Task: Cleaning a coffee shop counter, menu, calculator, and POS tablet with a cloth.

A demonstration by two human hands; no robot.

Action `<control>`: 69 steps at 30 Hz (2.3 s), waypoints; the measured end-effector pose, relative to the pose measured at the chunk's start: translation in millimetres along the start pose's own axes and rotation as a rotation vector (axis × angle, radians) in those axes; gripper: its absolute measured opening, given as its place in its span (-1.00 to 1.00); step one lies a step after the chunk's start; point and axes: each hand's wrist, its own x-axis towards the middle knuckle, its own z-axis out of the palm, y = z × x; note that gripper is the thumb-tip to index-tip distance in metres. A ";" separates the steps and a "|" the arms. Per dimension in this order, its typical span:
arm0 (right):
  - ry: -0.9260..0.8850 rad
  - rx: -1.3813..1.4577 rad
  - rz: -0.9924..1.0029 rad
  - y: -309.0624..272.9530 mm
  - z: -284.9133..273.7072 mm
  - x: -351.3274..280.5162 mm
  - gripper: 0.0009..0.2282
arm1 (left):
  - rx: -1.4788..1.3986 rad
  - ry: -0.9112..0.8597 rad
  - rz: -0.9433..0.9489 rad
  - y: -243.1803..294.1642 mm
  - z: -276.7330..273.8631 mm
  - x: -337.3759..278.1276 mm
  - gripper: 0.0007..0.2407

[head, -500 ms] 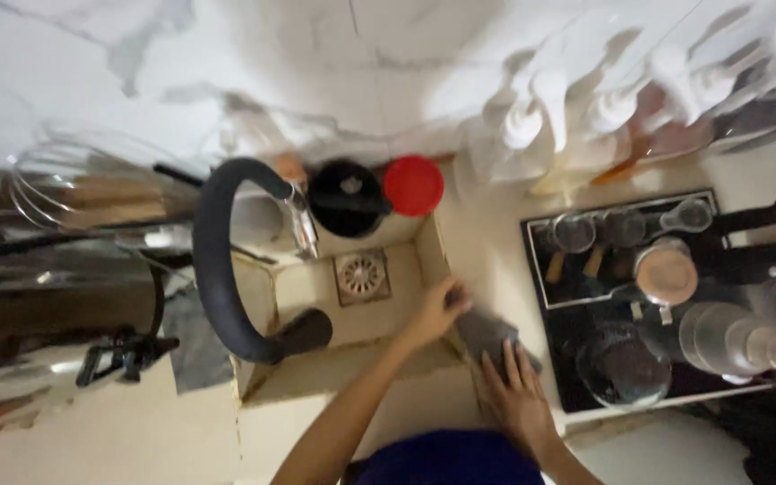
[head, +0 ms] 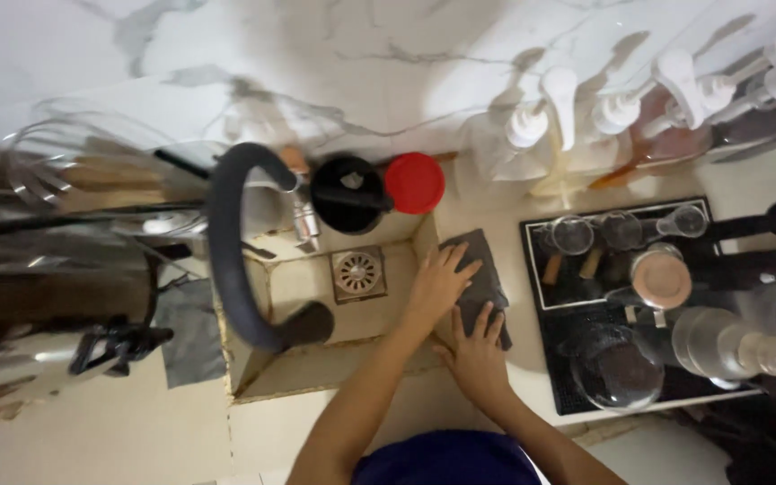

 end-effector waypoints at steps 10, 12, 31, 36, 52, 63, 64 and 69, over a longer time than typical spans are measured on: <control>-0.129 0.072 -0.202 5.7 -38.6 22.4 -0.34 | -0.124 0.255 -0.419 -92.5 -64.3 -152.1 -0.65; -0.159 0.250 -0.293 -10.3 -57.9 27.6 -0.39 | -0.275 0.246 -0.571 -109.0 -59.3 -189.9 -0.72; -0.351 0.162 -0.818 -84.1 10.3 83.3 -0.77 | -0.305 0.633 -0.679 -54.9 -76.9 -240.8 -0.75; -0.044 0.437 -0.805 -103.7 -5.2 74.4 -0.67 | -0.447 0.807 -0.680 -44.9 -149.2 -202.5 -0.78; -0.093 0.290 -0.943 -131.2 34.2 118.8 -0.73 | -0.992 0.702 -0.356 -102.7 -187.9 -95.1 -0.71; 0.185 -0.289 -0.799 -118.2 49.0 118.3 -0.73 | -0.730 0.566 -0.492 -152.8 -140.2 -79.3 -0.50; 0.287 -0.209 -0.827 -117.2 45.1 119.8 -0.73 | -1.287 0.658 -0.382 -176.3 -114.8 -78.9 -0.51; 0.381 -0.174 -0.802 -121.5 29.9 120.2 -0.76 | -1.658 0.823 -0.203 -206.1 -83.1 -95.0 -0.63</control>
